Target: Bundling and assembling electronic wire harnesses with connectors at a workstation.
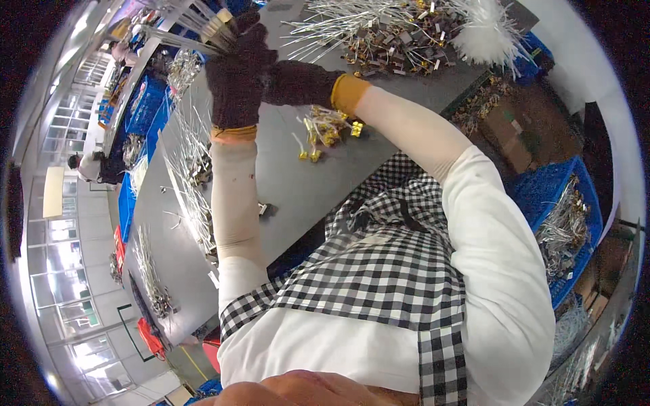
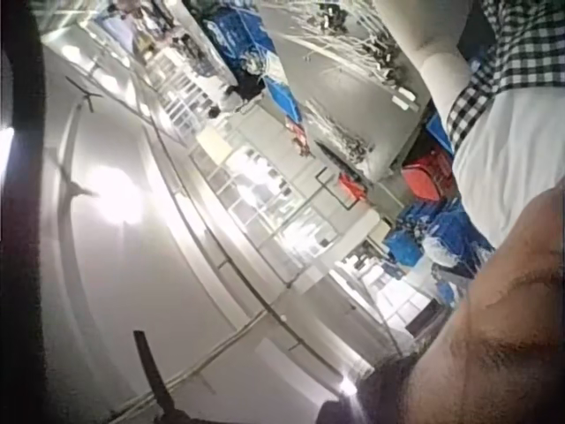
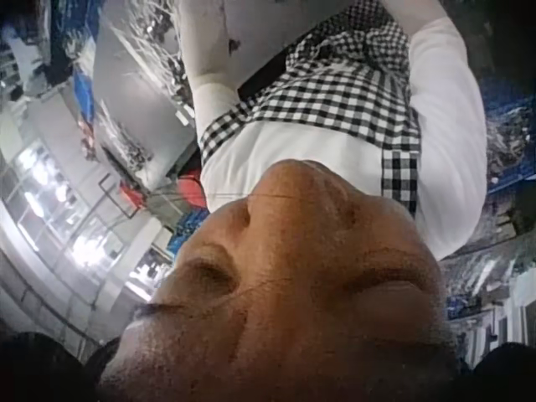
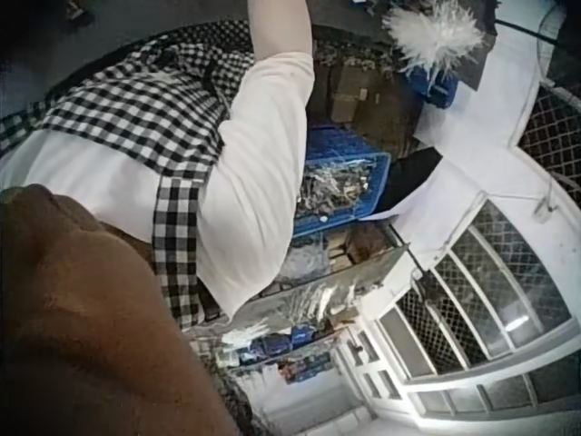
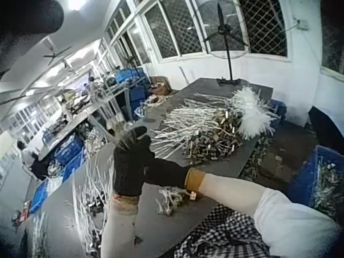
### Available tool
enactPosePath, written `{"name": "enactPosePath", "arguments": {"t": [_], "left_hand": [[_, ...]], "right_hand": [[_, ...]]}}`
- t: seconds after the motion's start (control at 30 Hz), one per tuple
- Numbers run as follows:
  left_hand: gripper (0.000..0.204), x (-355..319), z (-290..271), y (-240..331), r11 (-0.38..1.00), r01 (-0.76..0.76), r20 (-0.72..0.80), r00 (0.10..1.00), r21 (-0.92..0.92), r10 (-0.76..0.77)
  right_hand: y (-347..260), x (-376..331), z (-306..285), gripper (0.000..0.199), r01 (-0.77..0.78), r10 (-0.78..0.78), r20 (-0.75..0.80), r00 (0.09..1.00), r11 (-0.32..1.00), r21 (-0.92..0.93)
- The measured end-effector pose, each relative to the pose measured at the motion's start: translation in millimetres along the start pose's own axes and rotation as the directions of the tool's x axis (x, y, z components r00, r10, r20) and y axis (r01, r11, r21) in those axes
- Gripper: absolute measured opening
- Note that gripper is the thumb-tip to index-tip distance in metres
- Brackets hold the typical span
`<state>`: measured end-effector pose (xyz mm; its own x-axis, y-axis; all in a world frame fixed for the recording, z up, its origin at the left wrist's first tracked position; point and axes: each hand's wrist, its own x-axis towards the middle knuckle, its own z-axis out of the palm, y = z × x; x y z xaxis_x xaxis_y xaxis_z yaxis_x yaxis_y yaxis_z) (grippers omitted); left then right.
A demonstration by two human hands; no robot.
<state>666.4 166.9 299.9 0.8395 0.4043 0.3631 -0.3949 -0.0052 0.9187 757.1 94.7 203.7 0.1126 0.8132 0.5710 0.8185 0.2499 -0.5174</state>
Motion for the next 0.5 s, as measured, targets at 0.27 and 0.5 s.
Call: {"name": "enactPosePath", "arguments": {"t": [0.27,0.5], "left_hand": [[0.031,13.9,-8.8,19.3,0.99,-0.123,0.151,0.982,0.063,0.112],[0.031,-0.2,33.2,53.5,0.995,-0.089,-0.115,0.989,0.045,0.094]], "right_hand": [[0.8,10.2,-14.0,0.043,0.032,-0.004,-0.123,0.992,0.975,0.218],[-61.9,19.8,-52.6,0.045,-0.314,0.27,0.221,0.937,0.928,0.201]]}}
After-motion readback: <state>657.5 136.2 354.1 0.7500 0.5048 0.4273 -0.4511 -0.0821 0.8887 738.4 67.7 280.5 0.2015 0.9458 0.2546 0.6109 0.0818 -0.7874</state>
